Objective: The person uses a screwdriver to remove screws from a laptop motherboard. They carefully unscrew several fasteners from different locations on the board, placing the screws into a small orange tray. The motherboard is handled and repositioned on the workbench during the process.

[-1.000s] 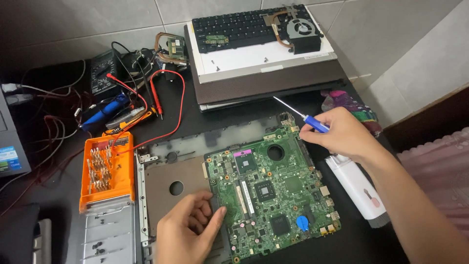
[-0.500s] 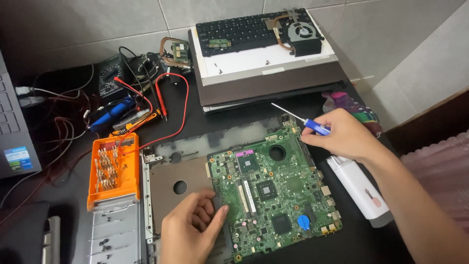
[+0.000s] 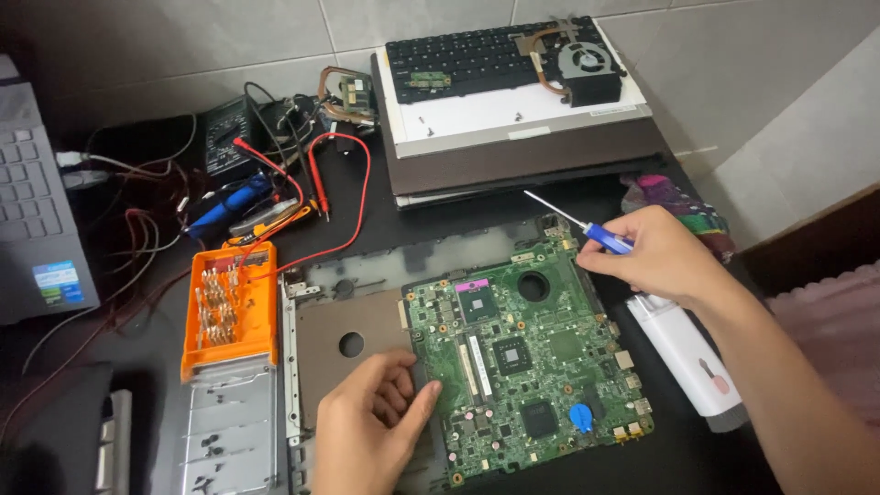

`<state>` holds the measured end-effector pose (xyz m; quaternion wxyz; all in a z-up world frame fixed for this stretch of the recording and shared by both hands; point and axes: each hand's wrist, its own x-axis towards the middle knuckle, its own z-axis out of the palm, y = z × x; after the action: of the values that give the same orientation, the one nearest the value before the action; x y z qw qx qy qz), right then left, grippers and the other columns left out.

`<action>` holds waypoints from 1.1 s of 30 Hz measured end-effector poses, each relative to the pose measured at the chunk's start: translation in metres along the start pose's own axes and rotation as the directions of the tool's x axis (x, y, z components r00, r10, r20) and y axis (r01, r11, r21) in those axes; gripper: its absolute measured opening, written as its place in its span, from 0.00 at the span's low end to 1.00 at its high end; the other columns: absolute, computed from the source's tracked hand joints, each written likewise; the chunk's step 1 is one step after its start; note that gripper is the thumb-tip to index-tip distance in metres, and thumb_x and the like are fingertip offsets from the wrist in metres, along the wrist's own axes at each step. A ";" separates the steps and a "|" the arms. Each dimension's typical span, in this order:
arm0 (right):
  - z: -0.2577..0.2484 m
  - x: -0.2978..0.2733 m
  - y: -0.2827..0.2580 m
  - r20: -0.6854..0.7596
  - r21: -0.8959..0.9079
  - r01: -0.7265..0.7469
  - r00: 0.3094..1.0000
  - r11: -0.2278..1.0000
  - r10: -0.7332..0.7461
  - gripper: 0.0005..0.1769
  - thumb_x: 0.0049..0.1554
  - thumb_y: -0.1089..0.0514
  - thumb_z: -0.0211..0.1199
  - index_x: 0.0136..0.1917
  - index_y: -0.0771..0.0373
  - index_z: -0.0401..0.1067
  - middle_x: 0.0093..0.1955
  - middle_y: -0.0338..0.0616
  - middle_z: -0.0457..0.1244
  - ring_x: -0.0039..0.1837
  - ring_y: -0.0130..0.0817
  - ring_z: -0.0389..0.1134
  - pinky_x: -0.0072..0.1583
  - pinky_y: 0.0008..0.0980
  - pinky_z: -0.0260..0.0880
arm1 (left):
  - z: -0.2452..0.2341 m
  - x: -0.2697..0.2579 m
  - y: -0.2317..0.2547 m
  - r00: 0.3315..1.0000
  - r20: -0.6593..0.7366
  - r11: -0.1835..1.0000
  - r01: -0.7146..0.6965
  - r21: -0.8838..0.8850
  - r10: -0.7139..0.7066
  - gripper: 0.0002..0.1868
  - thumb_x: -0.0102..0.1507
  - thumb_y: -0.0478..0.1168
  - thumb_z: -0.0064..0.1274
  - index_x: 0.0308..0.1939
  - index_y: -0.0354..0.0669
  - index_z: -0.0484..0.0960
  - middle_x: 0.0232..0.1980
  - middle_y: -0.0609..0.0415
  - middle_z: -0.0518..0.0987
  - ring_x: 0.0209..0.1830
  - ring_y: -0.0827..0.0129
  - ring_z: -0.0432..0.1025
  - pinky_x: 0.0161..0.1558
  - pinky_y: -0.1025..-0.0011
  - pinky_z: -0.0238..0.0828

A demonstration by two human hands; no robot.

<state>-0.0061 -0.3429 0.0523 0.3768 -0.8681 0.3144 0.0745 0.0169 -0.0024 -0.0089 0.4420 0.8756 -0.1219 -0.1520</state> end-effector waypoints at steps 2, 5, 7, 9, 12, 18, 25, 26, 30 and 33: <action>0.001 -0.001 0.000 -0.017 0.015 -0.012 1.000 1.000 0.012 0.08 0.56 0.58 0.74 0.38 0.65 0.86 0.23 0.45 0.60 0.27 0.32 0.52 0.35 0.34 0.51 | -0.002 -0.001 0.003 1.000 -0.002 1.000 -0.011 0.023 0.011 0.12 0.57 0.47 0.71 0.41 0.55 0.86 0.26 0.67 0.77 0.21 0.78 0.65 0.28 0.75 0.69; 0.002 -0.003 0.005 -0.055 -0.042 0.019 0.998 0.999 -0.022 0.09 0.55 0.55 0.75 0.40 0.63 0.88 0.29 0.42 0.68 0.33 0.31 0.58 0.40 0.33 0.57 | -0.005 -0.002 0.006 1.000 0.020 1.000 -0.001 -0.010 0.001 0.14 0.56 0.46 0.72 0.44 0.51 0.87 0.28 0.65 0.77 0.24 0.77 0.65 0.31 0.74 0.70; 0.001 -0.005 0.006 -0.098 -0.141 0.009 0.995 0.990 -0.023 0.11 0.54 0.50 0.74 0.41 0.60 0.87 0.28 0.41 0.67 0.32 0.31 0.58 0.39 0.32 0.55 | -0.008 0.000 0.011 0.998 0.056 0.999 0.038 -0.004 -0.037 0.16 0.56 0.46 0.73 0.45 0.52 0.87 0.30 0.64 0.78 0.25 0.76 0.65 0.32 0.71 0.69; 0.006 -0.015 0.005 -0.123 -0.227 -0.003 0.992 0.974 -0.026 0.14 0.54 0.45 0.74 0.42 0.56 0.86 0.27 0.40 0.66 0.31 0.32 0.58 0.38 0.32 0.53 | -0.012 -0.002 0.010 0.991 0.093 0.996 0.091 0.016 -0.092 0.19 0.55 0.46 0.74 0.47 0.52 0.87 0.32 0.64 0.80 0.26 0.76 0.66 0.34 0.69 0.69; 0.006 -0.024 0.007 -0.294 -0.379 -0.024 0.951 0.925 -0.096 0.21 0.56 0.34 0.67 0.44 0.51 0.84 0.33 0.46 0.71 0.39 0.44 0.70 0.45 0.40 0.62 | -0.011 -0.003 0.006 0.997 0.067 0.997 0.033 -0.075 -0.028 0.17 0.55 0.44 0.73 0.47 0.52 0.88 0.31 0.65 0.80 0.25 0.76 0.67 0.32 0.74 0.71; 0.024 -0.049 -0.014 -0.291 0.114 0.165 0.948 0.980 -0.126 0.18 0.72 0.52 0.54 0.67 0.56 0.79 0.33 0.43 0.59 0.45 0.27 0.66 0.42 0.30 0.62 | -0.013 -0.006 0.002 0.977 -0.015 0.970 -0.213 -0.117 0.213 0.13 0.61 0.42 0.63 0.48 0.45 0.84 0.32 0.61 0.79 0.22 0.75 0.70 0.29 0.74 0.72; 0.063 -0.086 -0.115 -0.030 0.042 0.192 0.981 0.981 -0.191 0.13 0.54 0.57 0.66 0.53 0.56 0.81 0.44 0.37 0.79 0.43 0.29 0.78 0.46 0.28 0.77 | -0.017 -0.007 0.003 0.970 0.025 0.957 -0.235 -0.172 0.243 0.10 0.65 0.40 0.60 0.49 0.42 0.83 0.32 0.58 0.77 0.23 0.72 0.68 0.29 0.72 0.69; 0.070 -0.087 -0.125 0.005 0.057 0.244 0.970 0.968 -0.245 0.13 0.52 0.58 0.70 0.52 0.55 0.84 0.41 0.36 0.79 0.37 0.28 0.78 0.38 0.24 0.78 | -0.017 -0.007 0.002 0.962 0.004 0.944 -0.268 -0.194 0.274 0.09 0.65 0.39 0.60 0.48 0.42 0.82 0.31 0.59 0.76 0.23 0.73 0.68 0.28 0.73 0.68; 0.112 -0.075 -0.148 -0.114 0.085 0.493 0.868 0.866 -0.483 0.06 0.49 0.53 0.75 0.41 0.53 0.86 0.39 0.28 0.77 0.41 0.17 0.72 0.47 0.20 0.68 | -0.017 -0.008 0.001 0.947 -0.043 0.928 -0.320 -0.191 0.318 0.08 0.65 0.38 0.59 0.47 0.42 0.82 0.31 0.60 0.75 0.22 0.72 0.68 0.29 0.73 0.68; 0.135 -0.063 -0.162 -0.163 0.022 0.668 0.736 0.744 -0.656 0.07 0.51 0.51 0.74 0.43 0.52 0.84 0.37 0.27 0.75 0.36 0.16 0.69 0.43 0.21 0.67 | -0.017 -0.007 0.000 0.943 -0.052 0.928 -0.333 -0.167 0.329 0.08 0.64 0.38 0.58 0.47 0.43 0.81 0.30 0.59 0.74 0.23 0.69 0.68 0.30 0.71 0.68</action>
<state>0.0561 -0.1332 0.0790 0.3886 -0.9106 0.0143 -0.1402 0.0172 0.0125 0.0014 0.5372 0.8023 -0.2491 -0.0754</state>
